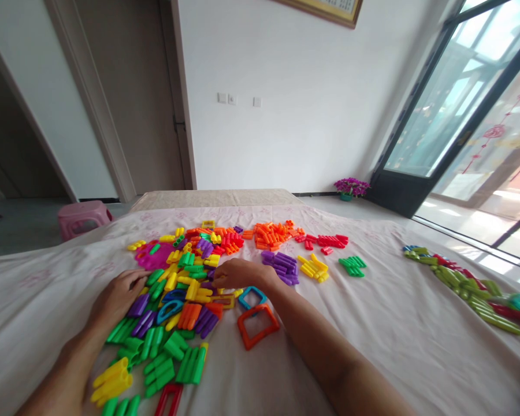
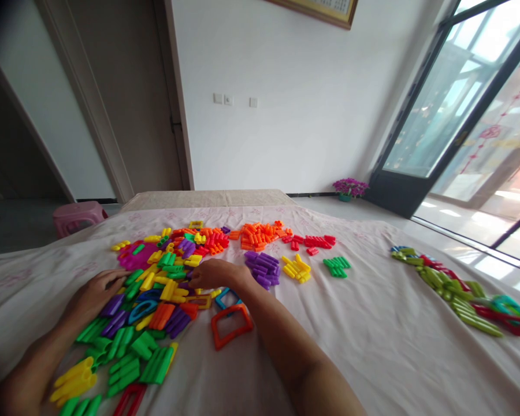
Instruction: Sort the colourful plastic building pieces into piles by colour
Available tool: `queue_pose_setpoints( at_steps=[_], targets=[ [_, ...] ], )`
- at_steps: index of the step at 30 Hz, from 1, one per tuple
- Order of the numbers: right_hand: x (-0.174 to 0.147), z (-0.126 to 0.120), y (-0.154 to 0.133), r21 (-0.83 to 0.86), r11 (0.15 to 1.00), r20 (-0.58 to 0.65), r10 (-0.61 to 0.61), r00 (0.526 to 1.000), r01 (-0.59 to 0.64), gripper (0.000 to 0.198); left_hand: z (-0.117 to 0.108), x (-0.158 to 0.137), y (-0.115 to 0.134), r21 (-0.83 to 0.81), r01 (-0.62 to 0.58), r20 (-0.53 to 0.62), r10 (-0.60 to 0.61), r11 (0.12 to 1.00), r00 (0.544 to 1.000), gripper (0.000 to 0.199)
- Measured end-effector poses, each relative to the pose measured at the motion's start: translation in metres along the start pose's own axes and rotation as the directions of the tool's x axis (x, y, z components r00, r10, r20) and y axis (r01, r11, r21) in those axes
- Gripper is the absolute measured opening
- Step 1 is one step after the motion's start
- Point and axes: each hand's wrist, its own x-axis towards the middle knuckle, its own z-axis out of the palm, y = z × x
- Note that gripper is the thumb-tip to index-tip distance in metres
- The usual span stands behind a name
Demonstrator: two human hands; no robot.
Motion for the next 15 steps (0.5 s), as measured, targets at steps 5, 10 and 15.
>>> queue_pose_setpoints(
  at_steps=[5, 10, 15],
  targets=[
    [0.0003, 0.0005, -0.0017, 0.003, 1.000, 0.000, -0.006, 1.000, 0.006, 0.032, -0.0011, -0.0001, 0.0019, 0.003, 0.004, 0.007, -0.004, 1.000, 1.000, 0.044],
    [-0.0009, -0.0007, -0.0044, -0.025, 1.000, -0.007, -0.004, 1.000, 0.003, 0.035, 0.0007, -0.0002, -0.0010, 0.001, -0.003, -0.003, 0.003, 1.000, 1.000, 0.042],
    [0.0002, 0.0005, -0.0031, -0.041, 0.999, -0.009, -0.009, 1.000, 0.008, 0.035, 0.0020, 0.0003, -0.0038, 0.007, -0.019, -0.014, 0.019, 1.000, 1.000, 0.043]
  ],
)
